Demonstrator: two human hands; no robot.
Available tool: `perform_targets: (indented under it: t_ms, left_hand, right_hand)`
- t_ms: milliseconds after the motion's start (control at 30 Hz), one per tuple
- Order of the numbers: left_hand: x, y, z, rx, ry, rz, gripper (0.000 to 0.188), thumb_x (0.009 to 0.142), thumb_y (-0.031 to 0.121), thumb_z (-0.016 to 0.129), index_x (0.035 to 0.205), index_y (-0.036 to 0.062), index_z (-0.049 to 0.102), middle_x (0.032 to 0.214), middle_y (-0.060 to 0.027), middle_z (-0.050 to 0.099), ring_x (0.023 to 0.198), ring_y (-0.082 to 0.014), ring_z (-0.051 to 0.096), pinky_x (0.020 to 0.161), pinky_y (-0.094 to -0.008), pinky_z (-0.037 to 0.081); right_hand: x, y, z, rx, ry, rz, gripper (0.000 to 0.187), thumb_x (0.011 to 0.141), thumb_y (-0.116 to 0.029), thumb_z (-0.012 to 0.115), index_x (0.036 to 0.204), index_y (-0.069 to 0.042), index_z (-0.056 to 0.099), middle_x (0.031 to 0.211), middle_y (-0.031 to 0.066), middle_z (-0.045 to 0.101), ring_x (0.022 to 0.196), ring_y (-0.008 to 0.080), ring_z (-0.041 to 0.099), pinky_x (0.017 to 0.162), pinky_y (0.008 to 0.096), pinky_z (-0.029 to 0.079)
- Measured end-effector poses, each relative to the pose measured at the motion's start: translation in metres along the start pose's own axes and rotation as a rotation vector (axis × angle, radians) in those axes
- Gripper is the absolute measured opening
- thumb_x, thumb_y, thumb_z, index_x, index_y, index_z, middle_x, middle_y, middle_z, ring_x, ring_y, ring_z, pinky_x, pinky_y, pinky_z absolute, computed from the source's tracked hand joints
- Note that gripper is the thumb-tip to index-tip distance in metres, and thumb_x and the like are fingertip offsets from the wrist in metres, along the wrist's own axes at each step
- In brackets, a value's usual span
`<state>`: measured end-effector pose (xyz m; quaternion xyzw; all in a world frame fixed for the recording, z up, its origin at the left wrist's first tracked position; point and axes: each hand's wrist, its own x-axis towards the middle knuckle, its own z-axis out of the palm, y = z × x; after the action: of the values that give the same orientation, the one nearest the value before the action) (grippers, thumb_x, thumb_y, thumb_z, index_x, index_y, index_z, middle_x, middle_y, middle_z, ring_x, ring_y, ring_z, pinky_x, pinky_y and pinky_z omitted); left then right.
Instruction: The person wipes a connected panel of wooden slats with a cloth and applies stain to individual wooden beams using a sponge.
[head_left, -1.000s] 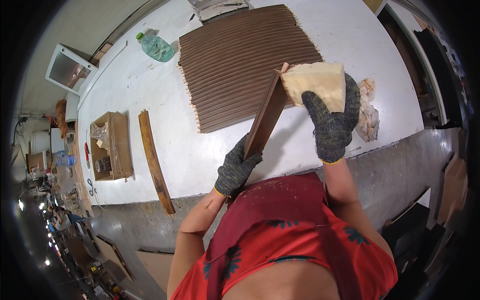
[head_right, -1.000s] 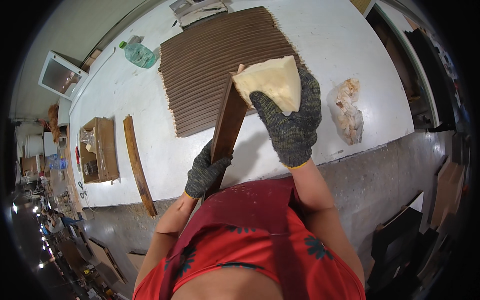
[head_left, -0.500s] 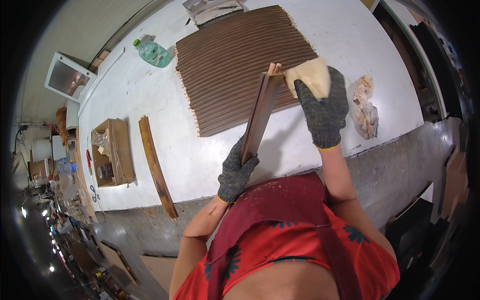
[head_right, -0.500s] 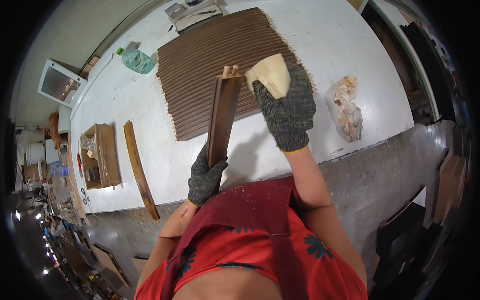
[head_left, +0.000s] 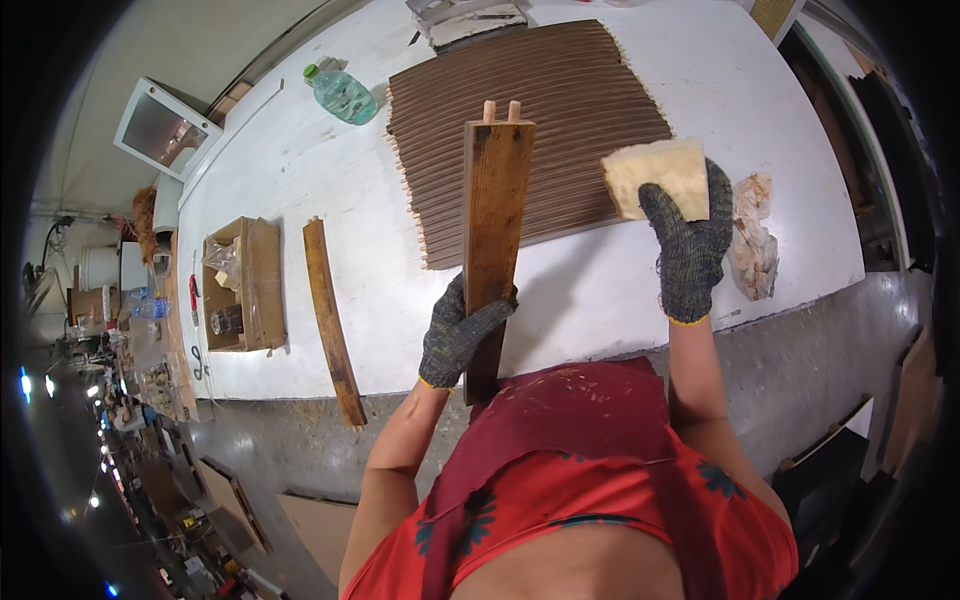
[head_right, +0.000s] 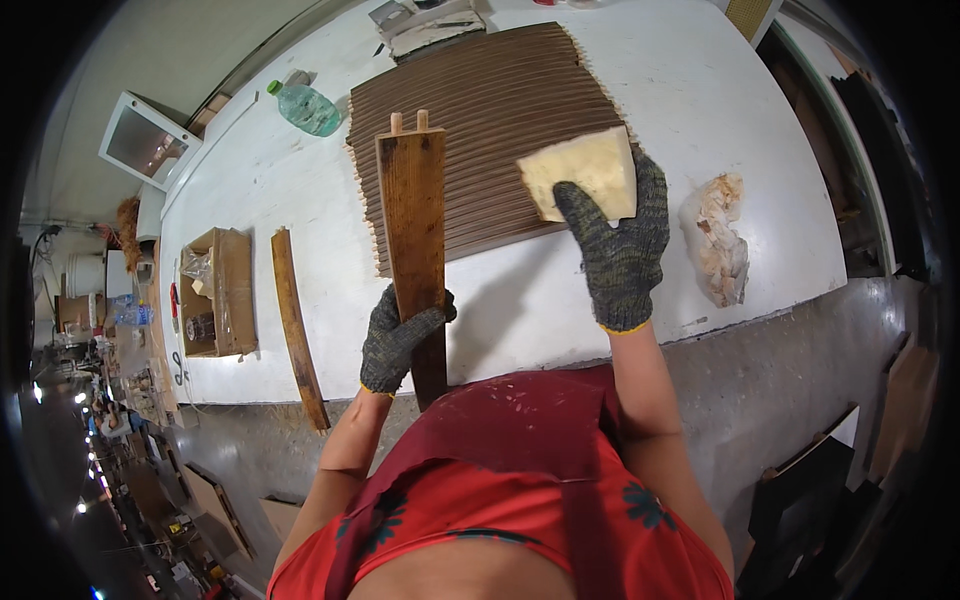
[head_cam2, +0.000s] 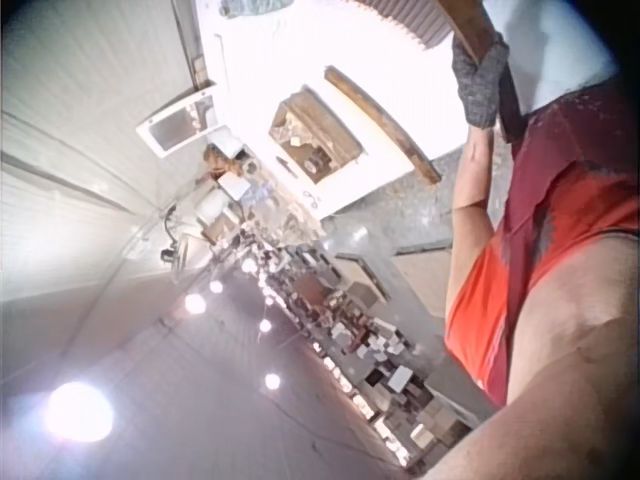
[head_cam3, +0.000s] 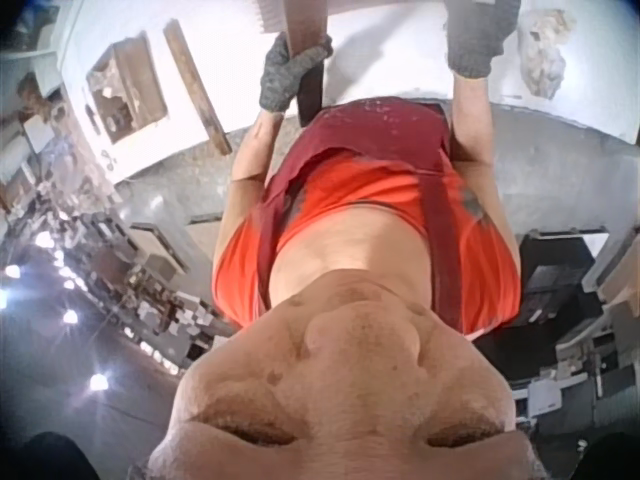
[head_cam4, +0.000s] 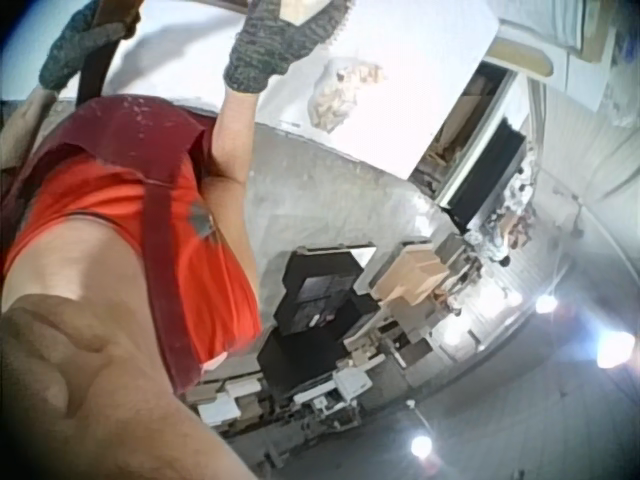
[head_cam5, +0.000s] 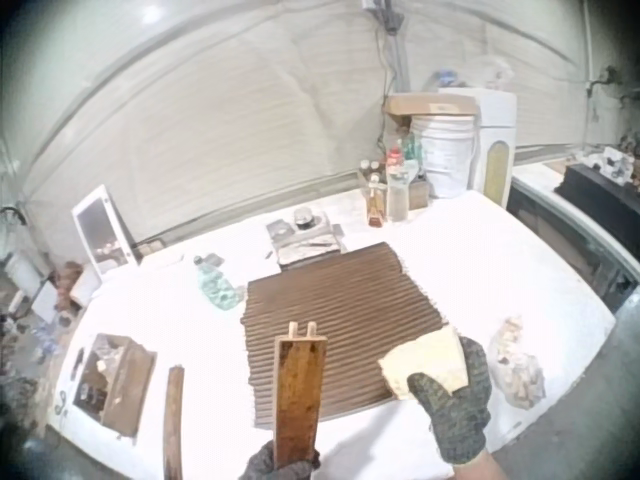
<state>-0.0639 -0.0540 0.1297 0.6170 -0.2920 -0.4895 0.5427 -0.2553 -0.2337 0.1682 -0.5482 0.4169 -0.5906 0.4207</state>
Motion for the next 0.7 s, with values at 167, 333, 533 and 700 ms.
perform_targets:
  t_ms: [167,333,533,700]
  left_hand:
    - [-0.001,0.002,0.013,0.164,0.064,-0.007,0.041,0.079,0.012,0.071,0.115,0.0016,0.054,0.097,-0.0093,0.065,0.087,-0.0168,0.063,0.080,-0.0298,0.050]
    - [-0.010,-0.006,0.023,0.236,0.154,0.022,0.044,0.080,0.010,0.069,0.120,0.0021,0.052,0.100,-0.0079,0.065,0.089,-0.0152,0.062,0.080,-0.0295,0.049]
    - [-0.010,-0.009,0.022,0.226,0.120,0.042,0.045,0.081,0.009,0.068,0.122,0.0025,0.051,0.100,-0.0072,0.064,0.089,-0.0150,0.061,0.081,-0.0293,0.049]
    - [-0.006,-0.018,0.023,0.208,0.061,0.058,0.045,0.081,0.009,0.068,0.122,0.0027,0.050,0.100,-0.0074,0.064,0.090,-0.0150,0.060,0.081,-0.0294,0.048]
  right_hand:
    - [0.006,-0.035,0.035,-0.037,-0.103,-0.450,0.063,0.065,-0.012,0.084,0.118,-0.001,0.050,0.111,0.0112,0.057,0.100,0.0197,0.057,0.085,0.0324,0.050]
    - [0.005,-0.052,0.059,-0.352,-0.112,-0.582,0.057,0.066,-0.027,0.082,0.107,0.000,0.054,0.097,0.0148,0.060,0.085,0.0282,0.062,0.073,0.0370,0.052]
    - [0.009,-0.030,0.049,-0.430,-0.047,-0.582,0.055,0.066,-0.028,0.081,0.106,-0.001,0.055,0.096,0.0155,0.059,0.081,0.0309,0.061,0.071,0.0392,0.051]
    - [0.004,-0.020,0.037,-0.529,-0.036,-0.560,0.050,0.067,-0.026,0.080,0.104,-0.001,0.056,0.093,0.0155,0.060,0.081,0.0314,0.062,0.071,0.0386,0.051]
